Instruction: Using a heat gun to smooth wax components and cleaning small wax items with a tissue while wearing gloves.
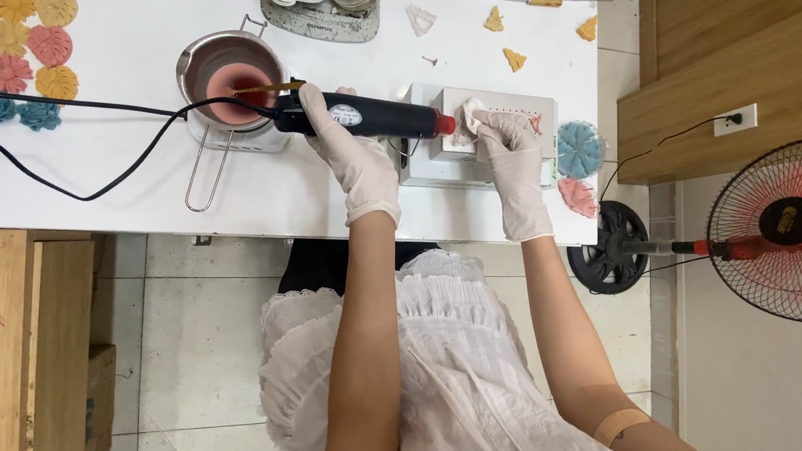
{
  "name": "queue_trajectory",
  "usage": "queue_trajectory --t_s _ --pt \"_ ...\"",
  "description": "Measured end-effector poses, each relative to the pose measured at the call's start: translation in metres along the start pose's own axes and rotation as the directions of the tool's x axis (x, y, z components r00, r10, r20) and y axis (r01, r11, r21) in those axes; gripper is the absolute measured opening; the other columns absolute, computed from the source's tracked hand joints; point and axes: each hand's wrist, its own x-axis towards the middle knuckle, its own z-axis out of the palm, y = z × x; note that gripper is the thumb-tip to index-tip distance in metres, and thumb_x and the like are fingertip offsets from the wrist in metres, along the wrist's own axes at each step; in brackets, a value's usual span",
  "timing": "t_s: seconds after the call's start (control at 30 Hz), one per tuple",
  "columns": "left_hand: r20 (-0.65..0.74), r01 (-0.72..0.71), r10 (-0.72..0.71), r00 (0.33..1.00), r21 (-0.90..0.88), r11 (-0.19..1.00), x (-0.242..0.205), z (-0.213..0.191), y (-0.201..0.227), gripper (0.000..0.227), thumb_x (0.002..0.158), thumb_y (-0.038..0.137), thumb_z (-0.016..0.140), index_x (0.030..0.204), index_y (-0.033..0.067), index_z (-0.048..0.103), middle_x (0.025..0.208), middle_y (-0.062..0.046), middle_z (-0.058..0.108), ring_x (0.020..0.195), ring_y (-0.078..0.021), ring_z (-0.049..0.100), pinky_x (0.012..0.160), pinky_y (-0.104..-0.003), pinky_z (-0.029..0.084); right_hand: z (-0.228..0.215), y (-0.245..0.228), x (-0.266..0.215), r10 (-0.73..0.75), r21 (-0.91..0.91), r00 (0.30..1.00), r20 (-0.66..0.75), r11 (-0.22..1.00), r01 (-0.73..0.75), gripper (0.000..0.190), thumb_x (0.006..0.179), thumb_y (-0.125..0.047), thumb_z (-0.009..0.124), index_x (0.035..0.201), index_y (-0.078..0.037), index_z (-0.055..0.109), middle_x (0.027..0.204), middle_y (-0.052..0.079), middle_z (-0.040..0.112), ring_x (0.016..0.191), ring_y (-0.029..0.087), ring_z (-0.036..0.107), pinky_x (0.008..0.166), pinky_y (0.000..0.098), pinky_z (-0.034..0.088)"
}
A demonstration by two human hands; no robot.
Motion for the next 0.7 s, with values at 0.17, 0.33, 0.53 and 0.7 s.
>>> queue_trajectory --t_s 0.17,0.33,0.53,0.7 --pt "0.000 -0.005 0.005 1.000 -0.011 1.000 0.004 -0.005 -0.002 0.098 0.078 0.047 0.080 0.150 0.0086 0.027 0.129 -0.015 0.053 0.116 -0.0263 0.060 0.102 -0.043 0.051 0.000 0.000 0.000 0.028 0.032 1.000 0.003 0.999 -0.028 0.022 0.095 -0.002 0.071 0.116 -0.003 0.076 0.111 0.002 0.069 0.097 0.009 0.066 0.085 0.0221 0.053" --pt "0.008 0.009 -0.009 1.000 -0.019 1.000 0.002 -0.002 0.000 0.095 0.078 0.047 0.080 0.150 0.0100 0.030 0.127 -0.014 0.053 0.114 -0.0248 0.059 0.099 -0.043 0.052 0.001 0.002 0.000 -0.001 0.027 1.000 -0.003 1.000 0.001 0.022 0.095 -0.001 0.070 0.116 -0.003 0.076 0.110 0.002 0.071 0.096 0.008 0.066 0.084 0.0215 0.054" --pt "-0.013 0.012 -0.012 1.000 -0.037 0.999 0.004 -0.005 -0.001 0.093 0.077 0.045 0.081 0.148 0.0103 0.033 0.127 -0.013 0.054 0.115 -0.0260 0.060 0.099 -0.042 0.052 0.003 -0.006 -0.002 0.027 0.065 0.999 -0.025 0.998 -0.025 0.021 0.095 -0.001 0.070 0.115 -0.002 0.076 0.108 -0.001 0.066 0.090 0.006 0.064 0.076 0.0198 0.051" --pt "0.035 0.002 -0.001 0.999 -0.027 1.000 0.001 -0.004 0.002 0.091 0.078 0.046 0.080 0.147 0.0097 0.034 0.130 -0.012 0.052 0.117 -0.0254 0.058 0.102 -0.042 0.050 -0.001 0.011 0.000 0.004 0.071 1.000 0.024 0.997 -0.005 0.021 0.097 -0.003 0.069 0.117 -0.002 0.076 0.107 -0.002 0.067 0.083 0.004 0.060 0.071 0.0186 0.049"
